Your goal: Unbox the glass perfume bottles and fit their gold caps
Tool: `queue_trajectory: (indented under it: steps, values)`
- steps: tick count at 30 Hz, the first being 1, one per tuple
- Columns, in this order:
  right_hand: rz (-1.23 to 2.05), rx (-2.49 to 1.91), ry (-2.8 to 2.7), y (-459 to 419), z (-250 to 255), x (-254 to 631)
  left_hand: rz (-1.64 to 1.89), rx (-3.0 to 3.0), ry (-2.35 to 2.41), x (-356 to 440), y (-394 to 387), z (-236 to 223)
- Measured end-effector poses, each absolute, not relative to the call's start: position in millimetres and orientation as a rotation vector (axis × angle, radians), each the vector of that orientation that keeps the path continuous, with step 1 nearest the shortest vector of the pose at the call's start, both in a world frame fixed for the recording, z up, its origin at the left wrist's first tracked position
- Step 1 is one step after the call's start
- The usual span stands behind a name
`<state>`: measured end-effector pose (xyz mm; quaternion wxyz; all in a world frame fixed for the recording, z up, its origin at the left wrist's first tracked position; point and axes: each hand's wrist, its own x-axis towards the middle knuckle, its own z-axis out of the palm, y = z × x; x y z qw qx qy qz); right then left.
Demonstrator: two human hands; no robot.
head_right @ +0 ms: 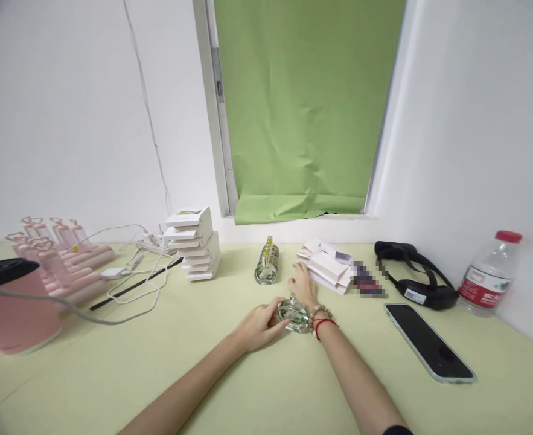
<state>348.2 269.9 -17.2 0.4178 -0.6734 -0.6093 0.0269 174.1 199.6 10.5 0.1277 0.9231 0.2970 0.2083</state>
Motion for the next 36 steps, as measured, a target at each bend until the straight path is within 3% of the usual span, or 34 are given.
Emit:
queue_trajectory:
  steps: [19, 27, 36]
  values:
    - [0.221, -1.684, -1.531, 245.4, -21.1, 354.5, 0.652, 2.698, 0.908, 171.4, 195.7, 14.6]
    - [0.258, -1.425, -1.494, 238.6, -21.3, 353.3, 0.669, 2.663, 0.93, 169.0, 198.7, 17.1]
    - [0.252, -1.074, -1.328, 172.7, 4.0, 350.3, 0.68, 2.661, 0.878, 170.3, 196.7, 21.4]
